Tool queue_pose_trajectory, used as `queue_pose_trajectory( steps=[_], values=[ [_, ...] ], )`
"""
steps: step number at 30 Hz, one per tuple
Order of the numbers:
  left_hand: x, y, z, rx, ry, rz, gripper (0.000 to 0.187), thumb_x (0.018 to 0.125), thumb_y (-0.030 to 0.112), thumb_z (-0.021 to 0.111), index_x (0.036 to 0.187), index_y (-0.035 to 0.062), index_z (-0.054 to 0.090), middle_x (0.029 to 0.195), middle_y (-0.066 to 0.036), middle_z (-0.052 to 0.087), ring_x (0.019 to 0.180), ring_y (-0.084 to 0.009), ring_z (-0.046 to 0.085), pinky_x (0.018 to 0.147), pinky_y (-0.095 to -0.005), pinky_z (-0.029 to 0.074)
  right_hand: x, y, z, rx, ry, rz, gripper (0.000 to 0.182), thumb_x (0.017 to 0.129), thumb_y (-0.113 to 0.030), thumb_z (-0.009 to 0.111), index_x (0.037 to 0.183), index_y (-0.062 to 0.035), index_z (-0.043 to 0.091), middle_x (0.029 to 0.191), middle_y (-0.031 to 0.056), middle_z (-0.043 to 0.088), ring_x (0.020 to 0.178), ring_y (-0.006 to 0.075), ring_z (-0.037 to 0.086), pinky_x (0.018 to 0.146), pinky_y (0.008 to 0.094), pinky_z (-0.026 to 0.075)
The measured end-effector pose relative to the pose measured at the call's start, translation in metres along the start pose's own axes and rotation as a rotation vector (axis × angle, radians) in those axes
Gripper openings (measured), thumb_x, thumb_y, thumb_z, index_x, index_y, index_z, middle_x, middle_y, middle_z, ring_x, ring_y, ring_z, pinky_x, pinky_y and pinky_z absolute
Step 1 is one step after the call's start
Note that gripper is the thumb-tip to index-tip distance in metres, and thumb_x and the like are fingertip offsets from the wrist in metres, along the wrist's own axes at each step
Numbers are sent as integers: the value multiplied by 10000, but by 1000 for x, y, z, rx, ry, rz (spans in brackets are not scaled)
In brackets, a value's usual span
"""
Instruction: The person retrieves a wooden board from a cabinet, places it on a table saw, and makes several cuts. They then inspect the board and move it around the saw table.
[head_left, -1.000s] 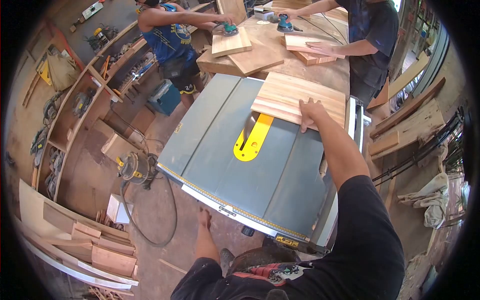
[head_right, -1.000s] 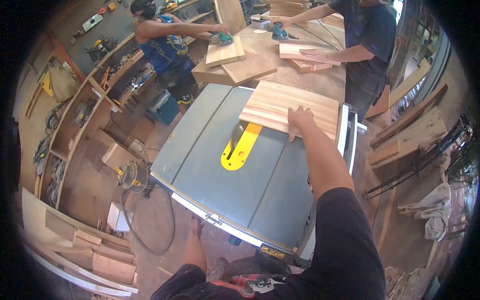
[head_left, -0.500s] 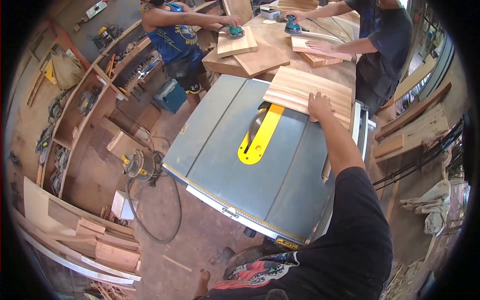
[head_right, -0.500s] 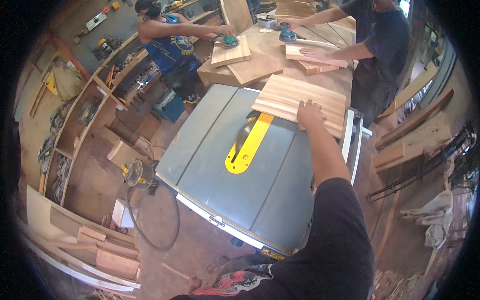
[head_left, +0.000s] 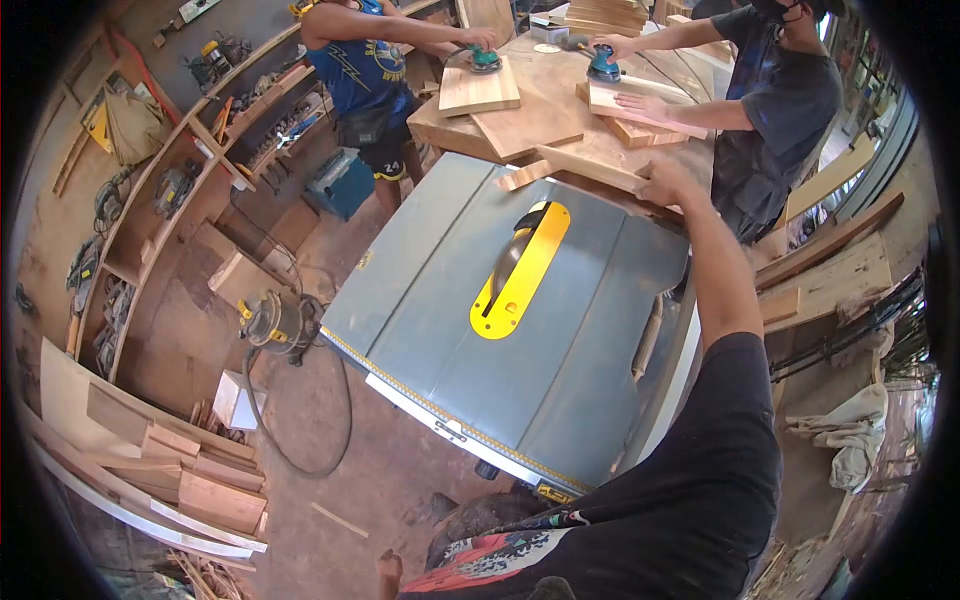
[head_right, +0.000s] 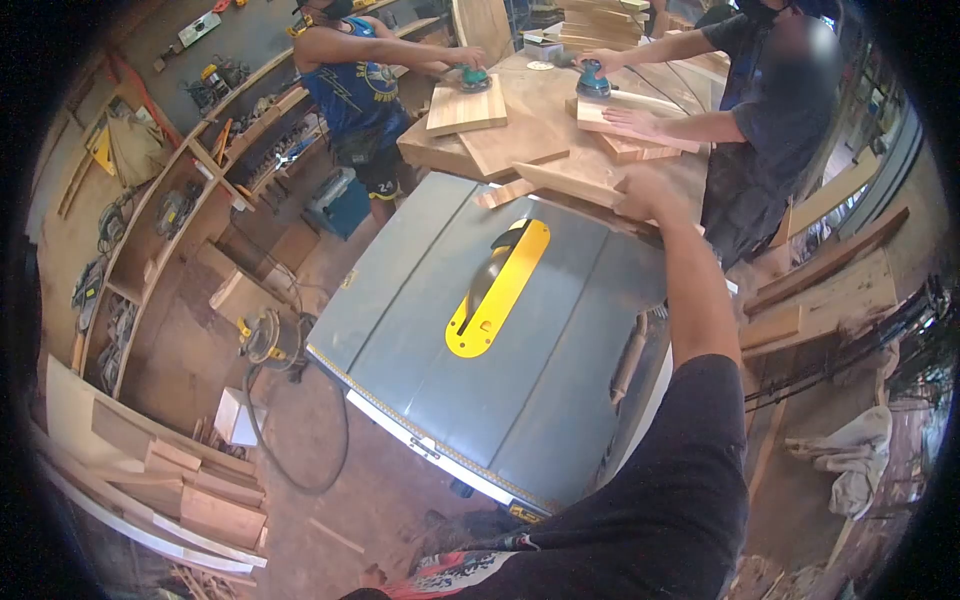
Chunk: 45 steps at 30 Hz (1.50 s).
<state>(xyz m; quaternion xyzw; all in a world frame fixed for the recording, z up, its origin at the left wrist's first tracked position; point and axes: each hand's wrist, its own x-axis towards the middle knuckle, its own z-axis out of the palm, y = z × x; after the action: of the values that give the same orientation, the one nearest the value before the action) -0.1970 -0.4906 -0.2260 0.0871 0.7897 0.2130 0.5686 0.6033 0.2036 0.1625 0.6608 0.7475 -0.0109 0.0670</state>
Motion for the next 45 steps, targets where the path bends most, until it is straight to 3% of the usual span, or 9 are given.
queue_pose_trajectory(
  steps=[8,15,24,27,28,29,35,41,45],
  values=[
    [-45,-44,13,86,257,84,505,886,222,570,1312,-48,585,1009,-203,698,920,-331,673,788,-427,539,18,33,-2,76,468,85,525,878,-431,676,1292,-111,634,1133,202,705,1079,367,660,921,502,495],
    [-48,-1,6,322,316,215,661,878,411,566,1390,-3,505,1161,-228,633,1057,-385,608,843,-542,500,26,44,-6,-158,571,-103,578,813,-421,753,1256,-93,579,1089,247,676,1052,416,646,885,511,509],
    [-82,-6,-38,587,374,329,877,868,654,560,1489,56,403,1356,-261,550,1232,-455,524,912,-690,451,-12,47,-11,-11,444,192,526,737,-386,813,1110,-59,637,1041,212,700,1004,396,670,851,503,525],
    [-72,-16,-47,687,360,379,951,865,735,558,1522,75,368,1421,-272,522,1291,-479,496,935,-739,434,-54,41,-34,39,703,37,528,681,-330,862,1098,-63,675,985,194,703,922,349,691,804,464,536],
    [-63,-10,-42,597,600,521,653,911,447,568,1374,-10,504,1163,-231,627,1061,-385,600,849,-552,496,-71,31,-52,120,721,17,564,668,-323,872,1117,-48,669,940,189,698,899,368,677,790,453,529],
    [-65,26,-21,489,842,655,374,958,159,578,1226,-95,640,904,-190,732,832,-291,704,763,-365,557,-89,16,-76,202,741,-8,599,655,-316,882,1136,-34,662,896,184,694,876,387,664,776,442,521],
    [-158,311,47,17,771,1101,333,997,190,603,1173,-87,660,1127,-195,691,1017,-269,661,879,-351,512,-198,-98,-166,669,648,-117,573,602,-215,929,1058,31,682,827,92,698,793,141,639,764,324,508],
    [-253,501,66,-137,167,1747,268,911,52,611,1156,-46,660,1083,-141,683,1032,-258,647,924,-364,504,-284,-261,-187,843,380,-6,605,569,-241,979,1019,11,663,844,-10,631,793,84,564,720,280,486],
    [-265,553,63,-66,-226,1986,381,931,131,673,1265,-45,621,1206,-205,662,1096,-305,645,957,-374,497,-322,-353,-157,632,436,-36,615,559,-318,978,961,34,674,774,67,647,735,122,594,675,331,506]
  ],
)
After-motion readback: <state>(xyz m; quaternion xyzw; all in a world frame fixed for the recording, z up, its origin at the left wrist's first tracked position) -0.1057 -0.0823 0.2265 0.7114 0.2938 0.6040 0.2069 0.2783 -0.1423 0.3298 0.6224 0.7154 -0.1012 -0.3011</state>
